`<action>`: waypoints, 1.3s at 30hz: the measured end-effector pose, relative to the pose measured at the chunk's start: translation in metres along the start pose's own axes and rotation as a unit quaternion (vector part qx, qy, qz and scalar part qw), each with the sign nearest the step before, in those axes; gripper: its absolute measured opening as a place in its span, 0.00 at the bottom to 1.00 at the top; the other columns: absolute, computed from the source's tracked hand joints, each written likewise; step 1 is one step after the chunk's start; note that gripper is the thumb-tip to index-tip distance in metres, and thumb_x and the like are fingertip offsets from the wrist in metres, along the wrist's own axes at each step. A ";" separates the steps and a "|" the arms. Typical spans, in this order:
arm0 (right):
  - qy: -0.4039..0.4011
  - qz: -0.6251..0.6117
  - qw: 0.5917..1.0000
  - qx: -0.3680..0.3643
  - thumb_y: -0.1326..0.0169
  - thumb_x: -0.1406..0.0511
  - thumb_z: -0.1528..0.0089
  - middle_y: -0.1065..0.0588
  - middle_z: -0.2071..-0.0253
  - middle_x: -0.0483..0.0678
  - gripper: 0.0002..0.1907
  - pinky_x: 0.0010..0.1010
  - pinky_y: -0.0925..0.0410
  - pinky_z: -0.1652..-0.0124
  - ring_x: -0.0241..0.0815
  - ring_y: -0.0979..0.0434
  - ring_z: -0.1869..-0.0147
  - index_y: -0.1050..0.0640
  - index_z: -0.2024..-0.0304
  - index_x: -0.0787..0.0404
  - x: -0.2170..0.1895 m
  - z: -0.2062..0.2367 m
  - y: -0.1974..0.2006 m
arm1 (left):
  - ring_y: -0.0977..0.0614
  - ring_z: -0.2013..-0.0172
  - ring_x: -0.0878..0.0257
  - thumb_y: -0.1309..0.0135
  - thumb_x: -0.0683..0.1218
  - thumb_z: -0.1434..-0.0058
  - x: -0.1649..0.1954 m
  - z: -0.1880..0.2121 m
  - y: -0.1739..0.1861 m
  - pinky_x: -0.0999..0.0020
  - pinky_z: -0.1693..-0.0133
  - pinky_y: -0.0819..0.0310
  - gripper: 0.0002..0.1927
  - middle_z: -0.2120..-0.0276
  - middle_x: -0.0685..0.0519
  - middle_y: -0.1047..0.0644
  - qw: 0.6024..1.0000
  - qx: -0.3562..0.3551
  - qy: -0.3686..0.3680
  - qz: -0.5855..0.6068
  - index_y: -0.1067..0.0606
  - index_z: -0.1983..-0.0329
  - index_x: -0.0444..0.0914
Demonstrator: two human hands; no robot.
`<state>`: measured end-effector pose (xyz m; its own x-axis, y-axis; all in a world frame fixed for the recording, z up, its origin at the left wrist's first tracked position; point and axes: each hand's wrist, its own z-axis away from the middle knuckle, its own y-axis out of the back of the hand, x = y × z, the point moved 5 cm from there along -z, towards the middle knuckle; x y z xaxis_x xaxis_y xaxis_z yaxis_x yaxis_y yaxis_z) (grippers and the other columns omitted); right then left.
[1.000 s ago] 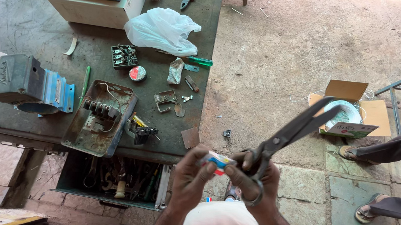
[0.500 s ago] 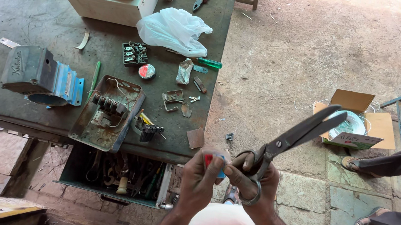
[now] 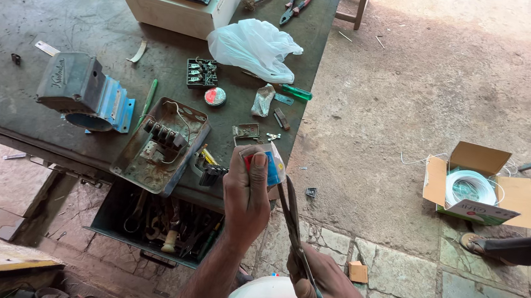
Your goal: The person retrieves a pair of shears from a drawer and cuts a small piece of colored tape. They then handle a black electrical component, inserting small metal pieces into its terminals. Finally, they use a brush to clean the inside of a metal electrical box.
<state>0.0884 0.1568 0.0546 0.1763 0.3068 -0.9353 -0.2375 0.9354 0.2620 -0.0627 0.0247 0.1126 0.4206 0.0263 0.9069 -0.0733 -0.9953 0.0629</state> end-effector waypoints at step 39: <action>0.031 0.063 0.997 -0.007 0.71 0.20 0.48 0.38 0.76 0.44 0.49 0.39 0.41 0.71 0.41 0.38 0.72 0.36 0.73 0.58 -0.002 -0.002 -0.004 | 0.30 0.73 0.76 0.56 0.50 0.23 -0.014 0.028 0.001 0.76 0.74 0.35 0.11 0.74 0.58 0.29 0.997 -0.007 0.045 0.057 0.34 0.58 0.38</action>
<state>0.0867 0.1525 0.0553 0.0847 0.4101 -0.9081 -0.2666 0.8875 0.3760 -0.0435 0.0203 0.0888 0.3258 -0.0773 0.9423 -0.1286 -0.9910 -0.0369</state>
